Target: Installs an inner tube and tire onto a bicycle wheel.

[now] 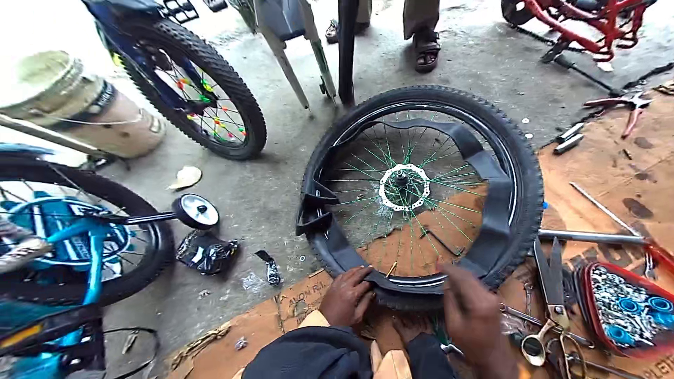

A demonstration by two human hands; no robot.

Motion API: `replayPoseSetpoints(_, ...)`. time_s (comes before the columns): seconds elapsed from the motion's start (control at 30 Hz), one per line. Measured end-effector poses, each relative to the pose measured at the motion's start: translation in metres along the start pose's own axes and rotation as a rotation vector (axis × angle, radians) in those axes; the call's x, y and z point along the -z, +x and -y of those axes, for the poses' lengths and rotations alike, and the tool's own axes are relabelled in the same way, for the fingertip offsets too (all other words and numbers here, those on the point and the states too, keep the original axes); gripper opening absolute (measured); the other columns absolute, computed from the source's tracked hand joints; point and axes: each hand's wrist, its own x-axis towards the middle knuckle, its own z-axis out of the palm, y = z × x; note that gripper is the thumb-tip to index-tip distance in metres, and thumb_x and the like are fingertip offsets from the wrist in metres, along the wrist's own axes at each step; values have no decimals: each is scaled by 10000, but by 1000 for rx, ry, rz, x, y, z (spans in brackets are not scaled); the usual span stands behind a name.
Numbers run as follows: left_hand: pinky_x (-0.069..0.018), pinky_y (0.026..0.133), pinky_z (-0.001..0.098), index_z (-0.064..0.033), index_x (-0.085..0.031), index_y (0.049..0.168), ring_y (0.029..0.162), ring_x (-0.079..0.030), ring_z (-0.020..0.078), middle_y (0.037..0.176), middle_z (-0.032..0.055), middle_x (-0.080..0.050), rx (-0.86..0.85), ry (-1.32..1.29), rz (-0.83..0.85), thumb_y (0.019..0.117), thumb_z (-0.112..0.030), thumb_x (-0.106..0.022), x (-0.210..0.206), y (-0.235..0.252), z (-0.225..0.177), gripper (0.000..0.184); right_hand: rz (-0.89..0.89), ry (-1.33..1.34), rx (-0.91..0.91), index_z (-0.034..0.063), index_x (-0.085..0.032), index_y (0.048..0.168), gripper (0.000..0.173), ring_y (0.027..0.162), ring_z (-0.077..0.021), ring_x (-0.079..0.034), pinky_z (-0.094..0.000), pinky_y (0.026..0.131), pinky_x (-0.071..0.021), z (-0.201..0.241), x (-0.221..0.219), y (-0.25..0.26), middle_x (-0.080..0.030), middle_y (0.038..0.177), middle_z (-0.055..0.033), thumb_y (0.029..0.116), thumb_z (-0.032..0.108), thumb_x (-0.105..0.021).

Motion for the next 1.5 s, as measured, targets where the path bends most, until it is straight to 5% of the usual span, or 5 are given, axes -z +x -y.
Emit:
replayPoseSetpoints(0.13, -348, 1210, 487, -37, -707, 1186, 1485, -402, 292, 1563, 121, -483, 137, -7, 224, 1013, -359, -578, 17, 12, -9, 388, 639, -42, -211, 77, -454, 1536, 526, 1212, -277, -653, -454, 993, -552, 33, -48, -1, -500, 1540, -125, 1057, 289, -494)
replayPoseSetpoints(0.43, -200, 1270, 503, -38, -652, 1278, 1590, -89, 323, 1696, 130, -224, 93, 65, 401, 884, -554, -712, 24, 18, 11, 652, 306, -427, -24, 115, -754, 1192, 284, 983, -313, -732, -450, 779, -618, 8, -80, -5, -667, 1316, -151, 979, 181, -578)
replayPoseSetpoints(0.9, -195, 1206, 611, -70, -641, 1283, 1500, -336, 319, 1563, 125, -456, 83, 235, 500, 932, -360, -678, 36, 33, -18, 457, 287, -406, -109, 99, -765, 1002, 331, 1007, -263, -712, -422, 861, -589, -6, -85, 7, -717, 1143, -82, 1033, 279, -489)
replayPoseSetpoints(1.17, -447, 1033, 571, -112, -705, 994, 981, -712, 277, 1003, 90, -735, -84, 358, 103, 782, -162, -750, 3, 24, -29, 222, 663, -377, -23, 57, -685, 1223, 542, 1181, -368, -614, -535, 1005, -487, -19, -51, -3, -633, 1280, -170, 1016, 511, -474)
replayPoseSetpoints(1.5, -425, 1051, 561, -84, -531, 1337, 993, -693, 366, 1022, 184, -715, 22, 182, 713, 914, -371, -679, 20, 61, -43, 532, 1029, -546, -131, 17, -634, 1218, 436, 1153, -368, -619, -539, 980, -471, -5, -32, 29, -616, 1259, -200, 834, 210, -705)
